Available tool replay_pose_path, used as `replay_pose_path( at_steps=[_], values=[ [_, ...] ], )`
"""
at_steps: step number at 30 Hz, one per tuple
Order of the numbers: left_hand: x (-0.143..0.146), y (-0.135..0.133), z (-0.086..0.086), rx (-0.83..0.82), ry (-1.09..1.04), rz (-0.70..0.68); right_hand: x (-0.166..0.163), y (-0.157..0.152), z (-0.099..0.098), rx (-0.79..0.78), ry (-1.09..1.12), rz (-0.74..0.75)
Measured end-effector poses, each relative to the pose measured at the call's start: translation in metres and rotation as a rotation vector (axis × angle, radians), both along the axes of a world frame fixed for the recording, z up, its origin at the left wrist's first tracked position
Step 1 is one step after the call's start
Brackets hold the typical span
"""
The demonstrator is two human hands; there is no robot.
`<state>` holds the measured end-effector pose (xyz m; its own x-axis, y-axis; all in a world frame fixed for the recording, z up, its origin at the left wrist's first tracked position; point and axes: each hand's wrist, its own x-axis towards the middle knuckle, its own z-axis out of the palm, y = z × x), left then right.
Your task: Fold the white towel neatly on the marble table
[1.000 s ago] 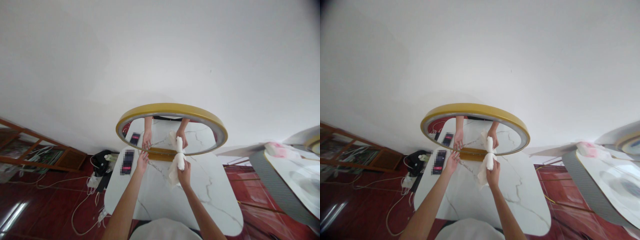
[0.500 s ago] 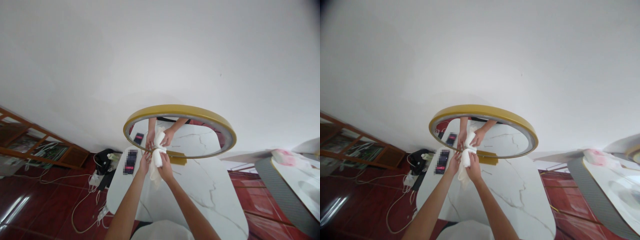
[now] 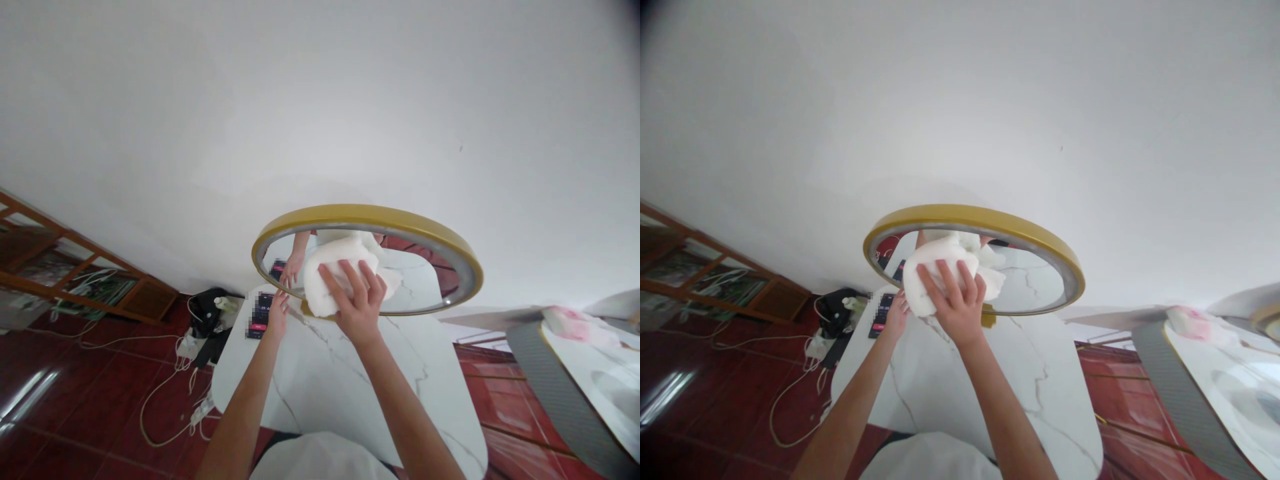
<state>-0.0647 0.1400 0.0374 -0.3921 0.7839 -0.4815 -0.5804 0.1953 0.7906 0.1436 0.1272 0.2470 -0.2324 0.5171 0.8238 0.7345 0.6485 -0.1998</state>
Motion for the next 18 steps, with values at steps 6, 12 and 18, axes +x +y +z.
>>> replay_pose_path(
  at_steps=[6, 12, 18],
  values=[
    [0.003, -0.001, 0.004, 0.054, -0.011, -0.004, -0.023, 0.014, -0.054, -0.201, -0.162, 0.120],
    [0.004, -0.002, 0.011, 0.064, -0.017, -0.027, -0.037, 0.009, -0.151, -0.521, -0.286, 0.324],
    [0.006, -0.005, 0.011, 0.044, 0.001, -0.040, -0.031, 0.005, -0.180, -0.513, -0.525, 0.212]
  ],
)
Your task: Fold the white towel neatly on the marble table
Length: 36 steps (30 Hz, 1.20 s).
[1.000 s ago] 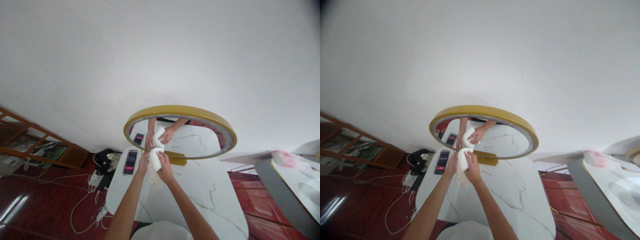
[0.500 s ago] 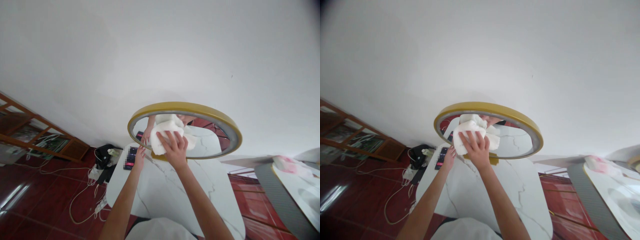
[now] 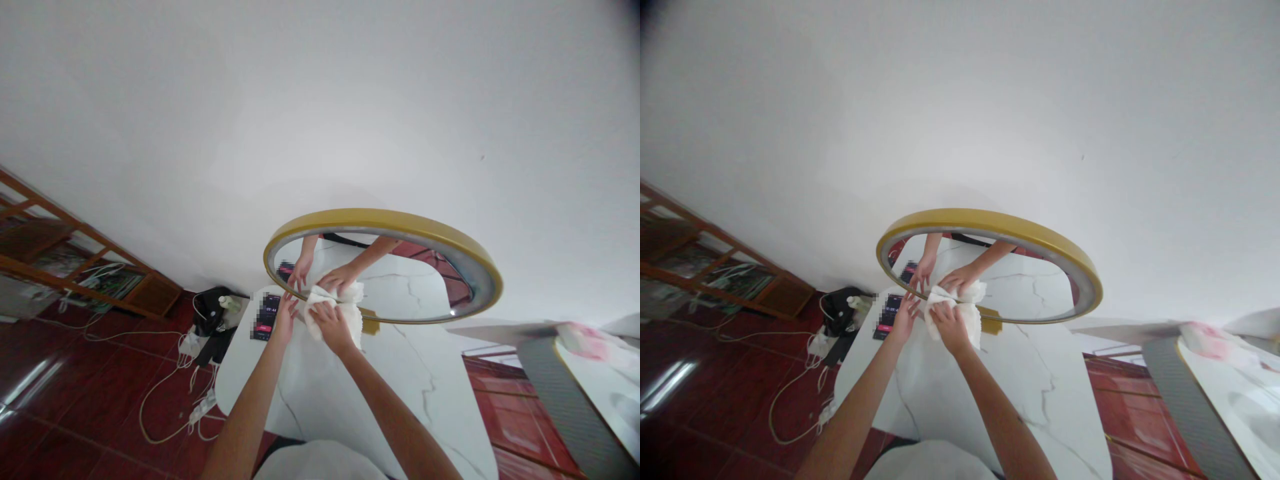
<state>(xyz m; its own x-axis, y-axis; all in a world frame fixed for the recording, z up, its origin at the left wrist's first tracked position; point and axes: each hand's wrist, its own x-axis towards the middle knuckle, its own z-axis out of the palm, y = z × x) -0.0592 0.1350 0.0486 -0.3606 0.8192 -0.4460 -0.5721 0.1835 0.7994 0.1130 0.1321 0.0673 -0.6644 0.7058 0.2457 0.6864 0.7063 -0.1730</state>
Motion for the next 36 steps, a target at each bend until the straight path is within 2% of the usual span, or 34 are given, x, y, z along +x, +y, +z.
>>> replay_pose_path(
  at_steps=[2, 4, 8, 10, 13, 19, 22, 25, 30, 32, 34, 36],
  values=[
    [0.001, 0.001, -0.003, 0.013, -0.012, -0.005, 0.000, -0.002, 0.015, 0.093, -0.028, -0.012],
    [0.002, 0.002, -0.006, 0.026, -0.029, -0.004, 0.001, -0.004, 0.038, 0.196, -0.013, -0.045],
    [0.005, 0.003, -0.011, 0.015, -0.052, 0.031, 0.009, -0.009, 0.086, 0.370, 0.107, -0.241],
    [0.006, 0.002, -0.010, 0.005, -0.053, 0.052, 0.017, -0.010, 0.097, 0.427, 0.161, -0.319],
    [0.009, 0.001, -0.008, -0.011, -0.055, 0.017, 0.031, -0.008, 0.086, 0.422, 0.141, -0.314],
    [0.025, 0.003, -0.016, -0.093, -0.068, -0.086, 0.053, -0.011, 0.015, 0.153, -0.122, -0.157],
    [0.031, 0.002, -0.025, -0.151, -0.061, -0.129, 0.060, -0.016, 0.001, 0.074, -0.150, -0.195],
    [0.037, -0.002, -0.034, -0.201, -0.060, -0.175, 0.063, -0.020, 0.021, 0.129, -0.075, -0.238],
    [0.047, -0.008, -0.045, -0.229, -0.053, -0.204, 0.067, -0.016, 0.090, 0.421, 0.161, -0.335],
    [0.053, -0.007, -0.046, -0.218, -0.057, -0.206, 0.069, -0.012, 0.109, 0.503, 0.249, -0.354],
    [0.057, -0.005, -0.046, -0.204, -0.066, -0.212, 0.071, -0.009, 0.114, 0.547, 0.302, -0.364],
    [0.060, -0.003, -0.045, -0.189, -0.074, -0.218, 0.073, -0.007, 0.105, 0.547, 0.287, -0.354]
  ],
)
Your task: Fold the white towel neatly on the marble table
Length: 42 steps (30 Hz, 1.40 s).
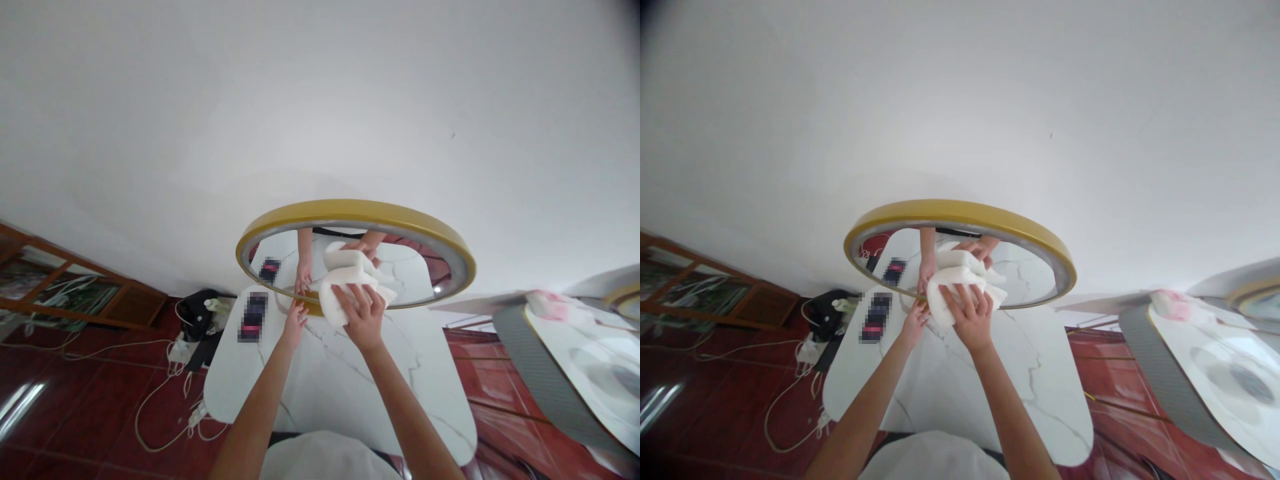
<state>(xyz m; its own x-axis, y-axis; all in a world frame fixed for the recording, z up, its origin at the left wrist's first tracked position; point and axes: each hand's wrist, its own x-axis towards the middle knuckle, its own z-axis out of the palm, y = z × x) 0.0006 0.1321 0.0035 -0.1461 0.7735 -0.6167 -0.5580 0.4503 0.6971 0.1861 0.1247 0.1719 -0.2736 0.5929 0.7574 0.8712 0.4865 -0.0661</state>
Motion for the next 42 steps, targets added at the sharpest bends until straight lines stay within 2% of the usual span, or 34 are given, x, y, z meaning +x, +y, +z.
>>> replay_pose_path(
  at_steps=[7, 10, 12, 14, 22, 25, 27, 29, 33, 36, 39, 42],
  values=[
    [0.000, 0.002, 0.005, 0.019, -0.022, 0.008, 0.011, -0.005, -0.084, -0.325, -0.238, 0.054],
    [-0.002, 0.003, 0.008, -0.013, -0.012, 0.028, 0.017, -0.011, -0.100, -0.444, -0.278, 0.052],
    [-0.002, 0.003, 0.009, -0.026, -0.006, 0.039, 0.021, -0.013, -0.099, -0.477, -0.275, 0.055],
    [-0.002, 0.003, 0.009, -0.029, -0.004, 0.047, 0.026, -0.014, -0.090, -0.447, -0.232, 0.049],
    [-0.001, 0.003, 0.008, -0.029, -0.012, 0.056, 0.057, -0.008, -0.029, -0.113, 0.023, -0.033],
    [-0.001, 0.003, 0.009, -0.038, -0.012, 0.059, 0.065, -0.006, -0.021, -0.057, 0.113, -0.062],
    [0.000, 0.002, 0.010, -0.039, -0.011, 0.067, 0.066, -0.006, -0.028, -0.055, 0.129, -0.060],
    [0.000, 0.002, 0.010, -0.033, -0.010, 0.074, 0.065, -0.007, -0.045, -0.101, 0.110, -0.058],
    [0.000, 0.004, 0.011, -0.027, -0.007, 0.078, 0.061, -0.015, -0.089, -0.323, 0.037, -0.073],
    [-0.002, 0.006, 0.011, -0.033, -0.004, 0.079, 0.060, -0.024, -0.109, -0.489, -0.024, -0.094],
    [-0.004, 0.007, 0.010, -0.039, -0.007, 0.072, 0.065, -0.029, -0.112, -0.526, -0.045, -0.114],
    [-0.005, 0.007, 0.010, -0.039, -0.012, 0.065, 0.076, -0.028, -0.102, -0.438, 0.012, -0.144]
  ],
)
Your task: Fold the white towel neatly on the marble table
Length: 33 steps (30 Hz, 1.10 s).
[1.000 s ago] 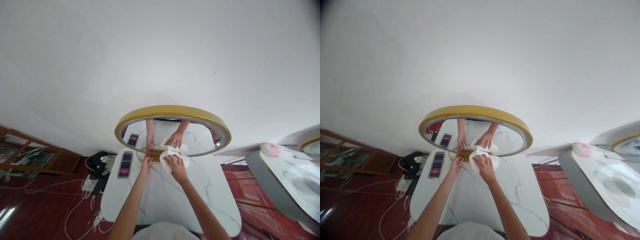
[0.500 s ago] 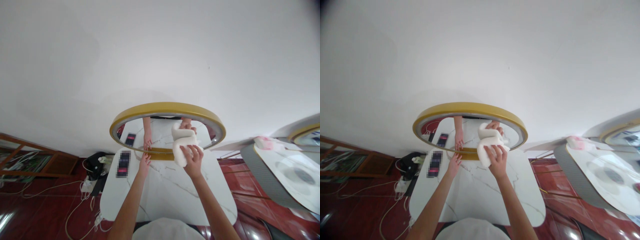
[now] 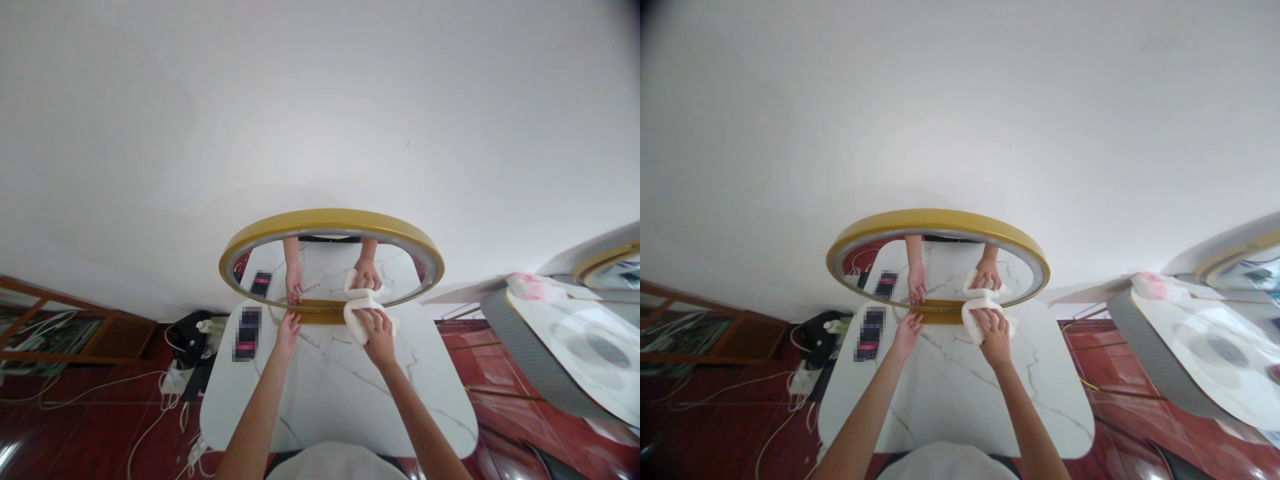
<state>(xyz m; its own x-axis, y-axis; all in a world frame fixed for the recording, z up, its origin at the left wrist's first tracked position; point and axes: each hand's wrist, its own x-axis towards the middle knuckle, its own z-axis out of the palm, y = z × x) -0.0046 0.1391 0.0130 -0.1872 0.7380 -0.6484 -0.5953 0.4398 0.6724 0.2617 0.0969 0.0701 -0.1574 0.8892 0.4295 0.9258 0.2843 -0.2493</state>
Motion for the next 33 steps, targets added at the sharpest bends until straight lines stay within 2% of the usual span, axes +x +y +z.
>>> replay_pose_path(
  at_steps=[5, 10, 14, 17, 23, 28, 33],
  values=[
    [0.001, -0.002, 0.002, 0.006, -0.004, -0.007, 0.021, 0.006, 0.035, 0.218, 0.063, -0.050],
    [0.001, -0.004, 0.004, 0.006, 0.004, -0.015, 0.039, 0.009, 0.073, 0.360, 0.118, -0.100],
    [0.000, -0.004, 0.003, 0.007, 0.017, -0.014, 0.046, 0.010, 0.078, 0.375, 0.178, -0.143],
    [0.000, -0.004, 0.003, 0.008, 0.021, -0.014, 0.043, 0.010, 0.063, 0.345, 0.288, -0.168],
    [0.001, -0.002, 0.004, -0.003, 0.031, -0.023, 0.021, 0.012, 0.008, 0.275, 0.536, -0.260],
    [0.000, -0.002, 0.002, 0.002, 0.087, -0.062, 0.001, 0.010, -0.028, 0.159, 0.550, -0.281],
    [-0.003, -0.003, -0.006, 0.019, 0.246, -0.143, -0.003, -0.009, -0.054, -0.098, 0.415, -0.187]
  ],
)
